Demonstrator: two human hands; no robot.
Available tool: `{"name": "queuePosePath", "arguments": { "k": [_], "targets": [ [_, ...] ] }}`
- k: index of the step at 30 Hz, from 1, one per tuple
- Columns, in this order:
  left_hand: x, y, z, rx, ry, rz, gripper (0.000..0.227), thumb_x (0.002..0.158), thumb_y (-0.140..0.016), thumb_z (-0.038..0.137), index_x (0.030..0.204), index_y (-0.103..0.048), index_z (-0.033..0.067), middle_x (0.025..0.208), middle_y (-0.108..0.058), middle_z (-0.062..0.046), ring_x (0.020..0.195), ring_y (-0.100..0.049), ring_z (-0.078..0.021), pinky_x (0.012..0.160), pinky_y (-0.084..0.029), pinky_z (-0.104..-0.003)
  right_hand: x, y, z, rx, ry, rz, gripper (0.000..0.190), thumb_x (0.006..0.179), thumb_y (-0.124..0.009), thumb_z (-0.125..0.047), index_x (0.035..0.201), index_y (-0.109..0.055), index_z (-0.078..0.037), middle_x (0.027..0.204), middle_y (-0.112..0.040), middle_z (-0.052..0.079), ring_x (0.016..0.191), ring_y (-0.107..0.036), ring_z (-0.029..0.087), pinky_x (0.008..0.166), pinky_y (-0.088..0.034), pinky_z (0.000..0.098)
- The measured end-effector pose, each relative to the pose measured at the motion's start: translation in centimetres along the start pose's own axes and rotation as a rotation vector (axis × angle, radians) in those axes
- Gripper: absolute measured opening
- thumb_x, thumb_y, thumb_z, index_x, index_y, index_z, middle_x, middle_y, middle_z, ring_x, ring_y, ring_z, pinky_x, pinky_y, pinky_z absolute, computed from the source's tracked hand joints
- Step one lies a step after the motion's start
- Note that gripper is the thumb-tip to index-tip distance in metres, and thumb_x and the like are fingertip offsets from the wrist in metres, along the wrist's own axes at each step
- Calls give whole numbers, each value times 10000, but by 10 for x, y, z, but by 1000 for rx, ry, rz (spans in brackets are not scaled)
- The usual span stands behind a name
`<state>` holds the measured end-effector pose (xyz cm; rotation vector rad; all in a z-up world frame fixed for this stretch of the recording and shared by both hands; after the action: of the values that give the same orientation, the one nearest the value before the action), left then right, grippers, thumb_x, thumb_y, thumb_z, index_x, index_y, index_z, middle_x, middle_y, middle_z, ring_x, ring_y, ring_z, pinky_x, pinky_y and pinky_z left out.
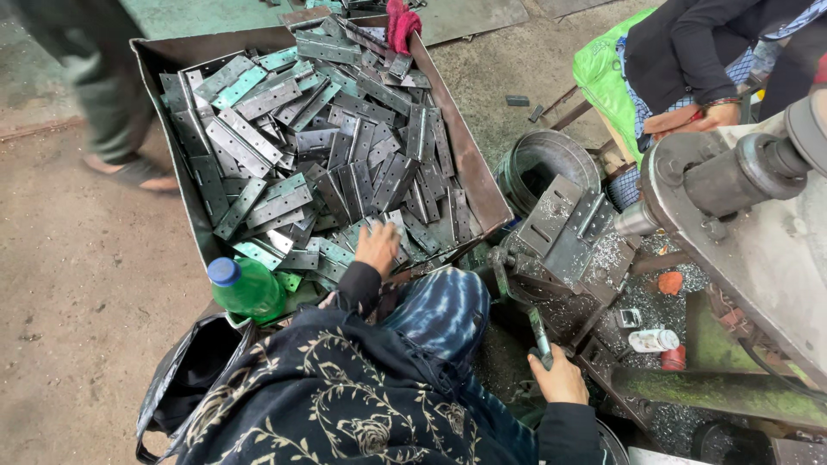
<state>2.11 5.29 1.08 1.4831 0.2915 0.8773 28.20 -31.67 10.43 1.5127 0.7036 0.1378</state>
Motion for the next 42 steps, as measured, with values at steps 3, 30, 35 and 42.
{"name": "queuePosePath", "arguments": {
  "k": [3, 30, 35, 42],
  "targets": [
    [7, 3, -37, -117, 221, -137, 466, 809, -688, 198, 1269, -654, 131, 1360, -534, -92, 1246, -508, -298, 941, -456, -506, 2, 0, -1, -5, -10, -3, 666, 852, -647, -595, 1406, -600, -228, 1117, -769, 186, 1109, -711, 394, 927, -551, 512],
    [127, 14, -97, -289, 353, 70, 426, 864, -614, 51, 1287, -625, 96, 1155, -630, -237, 1017, -622, -449, 846, -564, -504, 2, -1, -2, 4, -64, -54, 662, 862, -658, -565, 1439, -542, -263, 1158, -757, 152, 1131, -718, 356, 956, -559, 482],
    [133, 71, -77, -252, 280, 51, 480, 792, -647, 16, 1264, -621, 94, 1133, -647, -224, 1033, -631, -445, 844, -561, -509, -1, -3, -4, 28, -45, -20, 628, 853, -670, -553, 1401, -563, -265, 1117, -766, 137, 1098, -722, 357, 929, -568, 480],
    [159, 167, -8, -552, 69, 254, 682, 731, -674, -45, 1394, -642, 113, 1057, -681, -193, 936, -666, -384, 800, -549, -462, -10, 2, -11, 75, 0, 6, 571, 860, -683, -506, 1336, -571, -212, 1083, -757, 129, 1051, -722, 357, 872, -574, 486]
  ]
}}
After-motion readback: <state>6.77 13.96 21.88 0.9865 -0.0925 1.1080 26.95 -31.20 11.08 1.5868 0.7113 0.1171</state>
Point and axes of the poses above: each hand's wrist, its own x-axis towards the middle knuckle, its own y-axis out of the back of the hand, z = x × y, the point moved 3 cm from there along x, towards the middle knuckle
